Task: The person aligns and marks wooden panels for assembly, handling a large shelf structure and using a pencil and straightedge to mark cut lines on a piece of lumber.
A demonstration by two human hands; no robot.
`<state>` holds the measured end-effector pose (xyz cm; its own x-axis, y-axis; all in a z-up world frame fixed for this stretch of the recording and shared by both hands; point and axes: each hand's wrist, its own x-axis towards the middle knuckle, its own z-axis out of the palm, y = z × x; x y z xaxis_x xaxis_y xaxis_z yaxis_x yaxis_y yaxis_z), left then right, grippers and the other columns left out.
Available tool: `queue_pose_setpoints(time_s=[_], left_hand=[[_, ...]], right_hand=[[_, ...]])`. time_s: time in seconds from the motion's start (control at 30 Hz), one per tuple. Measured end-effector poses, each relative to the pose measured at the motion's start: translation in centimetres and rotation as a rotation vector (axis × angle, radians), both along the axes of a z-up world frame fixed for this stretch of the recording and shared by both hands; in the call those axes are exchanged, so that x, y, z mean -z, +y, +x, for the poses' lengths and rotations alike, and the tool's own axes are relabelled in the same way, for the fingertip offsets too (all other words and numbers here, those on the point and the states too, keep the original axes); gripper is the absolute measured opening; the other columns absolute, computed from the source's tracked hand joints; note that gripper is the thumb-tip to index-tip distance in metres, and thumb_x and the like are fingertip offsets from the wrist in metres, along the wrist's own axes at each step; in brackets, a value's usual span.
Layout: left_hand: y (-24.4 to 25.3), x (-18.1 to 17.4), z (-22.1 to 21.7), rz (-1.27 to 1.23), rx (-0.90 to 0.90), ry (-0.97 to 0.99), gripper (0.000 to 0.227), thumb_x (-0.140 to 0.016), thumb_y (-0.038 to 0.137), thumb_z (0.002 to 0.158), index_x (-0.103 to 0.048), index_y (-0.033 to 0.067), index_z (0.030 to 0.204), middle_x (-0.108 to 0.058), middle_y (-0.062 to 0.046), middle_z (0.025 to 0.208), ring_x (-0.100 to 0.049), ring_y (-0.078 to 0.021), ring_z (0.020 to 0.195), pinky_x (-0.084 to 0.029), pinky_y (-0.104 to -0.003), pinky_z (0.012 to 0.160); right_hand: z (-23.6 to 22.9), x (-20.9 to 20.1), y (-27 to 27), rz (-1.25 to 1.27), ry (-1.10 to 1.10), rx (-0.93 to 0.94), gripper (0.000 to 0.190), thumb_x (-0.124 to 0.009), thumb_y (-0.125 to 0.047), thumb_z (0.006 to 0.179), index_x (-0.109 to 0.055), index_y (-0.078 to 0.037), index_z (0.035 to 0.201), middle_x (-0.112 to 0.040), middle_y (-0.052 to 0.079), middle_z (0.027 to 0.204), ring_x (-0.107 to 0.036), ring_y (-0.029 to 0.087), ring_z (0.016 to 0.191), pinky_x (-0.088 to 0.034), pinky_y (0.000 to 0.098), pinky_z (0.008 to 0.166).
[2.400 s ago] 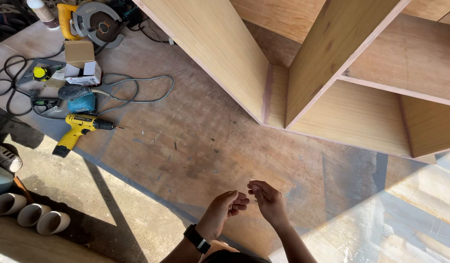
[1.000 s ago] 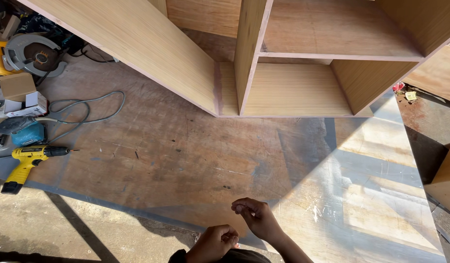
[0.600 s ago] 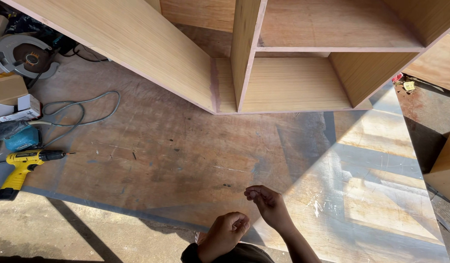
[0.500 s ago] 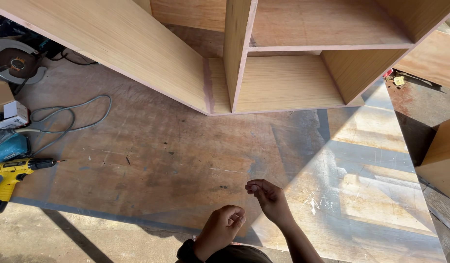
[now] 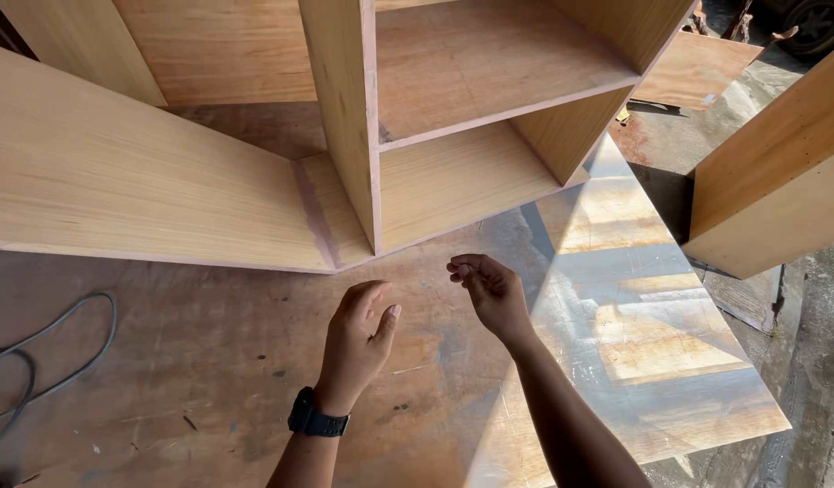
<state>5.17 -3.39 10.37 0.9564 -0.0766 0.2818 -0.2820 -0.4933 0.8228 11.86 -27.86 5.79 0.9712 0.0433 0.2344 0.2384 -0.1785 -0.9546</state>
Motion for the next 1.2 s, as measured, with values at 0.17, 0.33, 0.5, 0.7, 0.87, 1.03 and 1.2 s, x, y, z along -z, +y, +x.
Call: queue_pose_setpoints(time_s=[0.17, 0.33, 0.5, 0.7, 0.87, 1.03, 1.2], left_hand=[[-0.2, -3.7, 6.6, -0.067, -0.152, -0.117, 0.044, -0.076, 0.012, 0.101, -0.064, 0.0024, 0.142, -0.066, -0.023, 0.135, -0.070, -0.0460, 0.126, -0.061, -0.052, 0.099], [-1.6, -3.7, 14.8, -0.069, -0.282, -0.251, 0.071, -0.081, 0.008, 0.094, -0.048, -0.0003, 0.156, -0.056, -0.029, 0.147, -0.060, -0.0519, 0.137, -0.054, -0.060, 0.109], [-3.5, -0.8, 23.7, -0.021, -0.447, -0.238, 0.109, -0.088, 0.004, 0.083, -0.025, 0.0017, 0.172, -0.042, -0.033, 0.164, -0.047, -0.0570, 0.150, -0.043, -0.067, 0.122], [-5.2, 2.7, 29.4, -0.093, -0.624, -0.157, 0.093, -0.077, 0.003, 0.091, -0.031, 0.0078, 0.172, -0.051, -0.024, 0.164, -0.057, -0.0501, 0.143, -0.052, -0.060, 0.118], [-4.3, 4.7, 30.0, -0.115, -0.653, 0.115, 0.088, -0.061, 0.015, 0.097, -0.027, 0.0380, 0.175, -0.074, -0.026, 0.138, -0.072, -0.0493, 0.124, -0.062, -0.058, 0.103], [-4.1, 3.2, 29.6, -0.056, -0.614, 0.196, 0.089, -0.060, 0.019, 0.100, -0.020, 0.0380, 0.177, -0.076, -0.029, 0.131, -0.074, -0.0499, 0.121, -0.064, -0.057, 0.100], [-4.6, 0.8, 28.6, -0.034, -0.562, 0.218, 0.091, -0.060, 0.016, 0.101, -0.014, 0.0360, 0.177, -0.071, -0.034, 0.135, -0.069, -0.0524, 0.128, -0.061, -0.061, 0.104]], right_hand=[[3.5, -2.3, -0.1, 0.032, -0.118, 0.167, 0.019, -0.069, -0.005, 0.107, -0.079, -0.001, 0.122, -0.084, 0.018, 0.108, -0.082, 0.027, 0.099, -0.065, 0.0403, 0.087], [9.4, -4.9, -1.7, -0.143, -0.314, 0.307, 0.028, -0.074, 0.003, 0.103, -0.075, -0.002, 0.130, -0.077, 0.017, 0.117, -0.079, 0.033, 0.105, -0.067, 0.0425, 0.084], [19.3, -6.1, -2.7, -0.404, -0.589, 0.400, 0.061, -0.084, 0.008, 0.092, -0.062, 0.000, 0.149, -0.063, 0.024, 0.138, -0.064, 0.048, 0.128, -0.061, 0.0556, 0.101], [29.3, -4.4, -2.1, -1.014, -0.544, 0.167, 0.091, -0.092, -0.003, 0.080, -0.055, -0.009, 0.163, -0.054, 0.018, 0.164, -0.044, 0.041, 0.157, -0.034, 0.0522, 0.131], [34.4, -4.3, -1.8, -1.143, -0.626, 0.102, 0.080, -0.075, -0.010, 0.087, -0.059, -0.038, 0.161, -0.063, 0.009, 0.153, -0.057, 0.035, 0.149, -0.046, 0.0584, 0.121], [33.7, -5.0, -1.2, -1.247, -0.677, 0.140, 0.082, -0.066, -0.010, 0.096, -0.048, -0.046, 0.168, -0.064, 0.012, 0.157, -0.059, 0.035, 0.149, -0.046, 0.0628, 0.118], [31.9, -7.9, -0.6, -1.348, -0.491, 0.049, 0.096, -0.071, -0.005, 0.097, -0.033, -0.050, 0.173, -0.057, 0.017, 0.165, -0.050, 0.036, 0.157, -0.041, 0.0689, 0.120]])
